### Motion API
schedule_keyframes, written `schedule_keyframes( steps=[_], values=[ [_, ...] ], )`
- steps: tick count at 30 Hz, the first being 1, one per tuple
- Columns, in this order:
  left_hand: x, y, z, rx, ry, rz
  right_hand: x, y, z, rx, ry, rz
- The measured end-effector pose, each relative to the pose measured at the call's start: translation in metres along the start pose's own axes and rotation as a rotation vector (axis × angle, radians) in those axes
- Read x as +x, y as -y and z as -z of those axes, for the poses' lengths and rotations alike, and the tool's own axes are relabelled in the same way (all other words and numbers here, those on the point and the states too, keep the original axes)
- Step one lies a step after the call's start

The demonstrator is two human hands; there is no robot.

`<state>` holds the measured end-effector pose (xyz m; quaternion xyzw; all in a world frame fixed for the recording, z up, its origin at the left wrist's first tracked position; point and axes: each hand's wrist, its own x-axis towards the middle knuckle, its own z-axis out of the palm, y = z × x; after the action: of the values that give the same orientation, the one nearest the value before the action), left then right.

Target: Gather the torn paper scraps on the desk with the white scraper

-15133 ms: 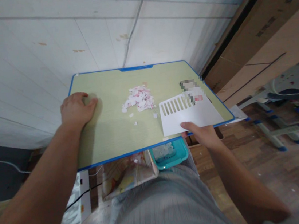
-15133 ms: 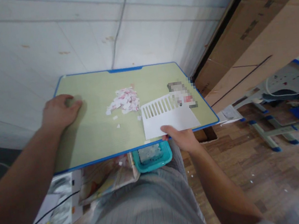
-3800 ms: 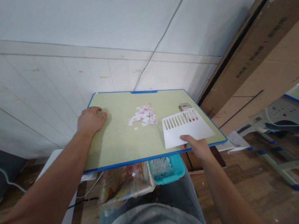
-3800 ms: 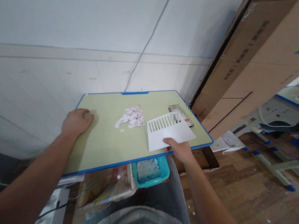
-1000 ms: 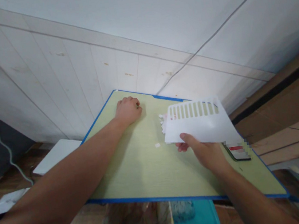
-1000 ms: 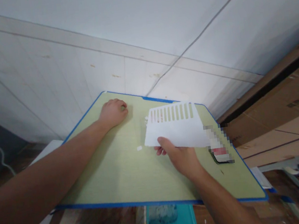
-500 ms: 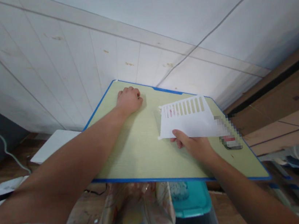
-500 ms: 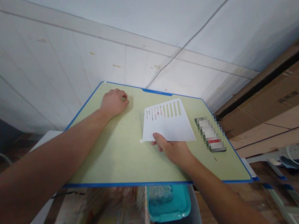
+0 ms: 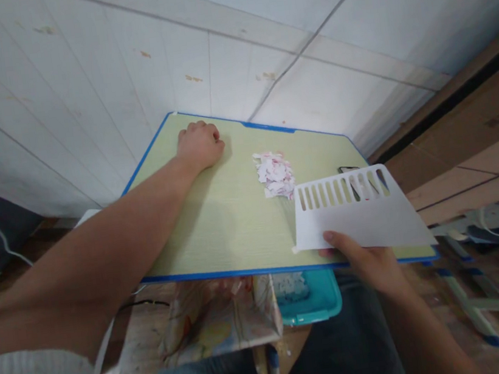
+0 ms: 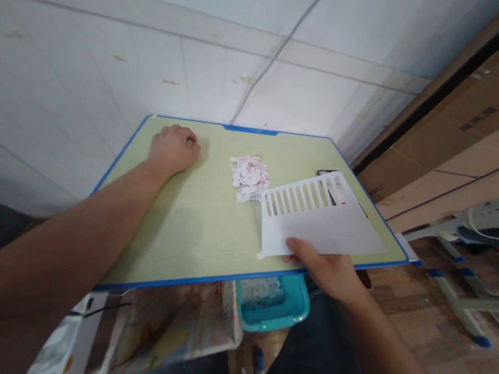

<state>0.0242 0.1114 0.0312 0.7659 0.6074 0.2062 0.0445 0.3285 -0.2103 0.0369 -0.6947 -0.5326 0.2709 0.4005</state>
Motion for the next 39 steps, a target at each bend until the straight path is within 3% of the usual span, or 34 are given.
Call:
schedule_keyframes(
  steps=[16,21,33,39],
  values=[
    [0.006,0.013,-0.005,0.021,-0.033,-0.011,-0.013,-0.008,-0.007,0.178,-0.049,-0.024],
    [0.008,0.017,-0.006,-0.005,-0.032,-0.019,-0.01,-0.019,-0.004,0.213,0.031,-0.018],
    [0.006,0.013,-0.004,-0.035,-0.027,-0.027,-0.007,-0.011,0.003,0.241,0.122,-0.012],
    [0.003,0.008,0.002,0.01,-0.018,-0.033,-0.001,-0.006,0.0,0.214,0.03,-0.002]
  ],
)
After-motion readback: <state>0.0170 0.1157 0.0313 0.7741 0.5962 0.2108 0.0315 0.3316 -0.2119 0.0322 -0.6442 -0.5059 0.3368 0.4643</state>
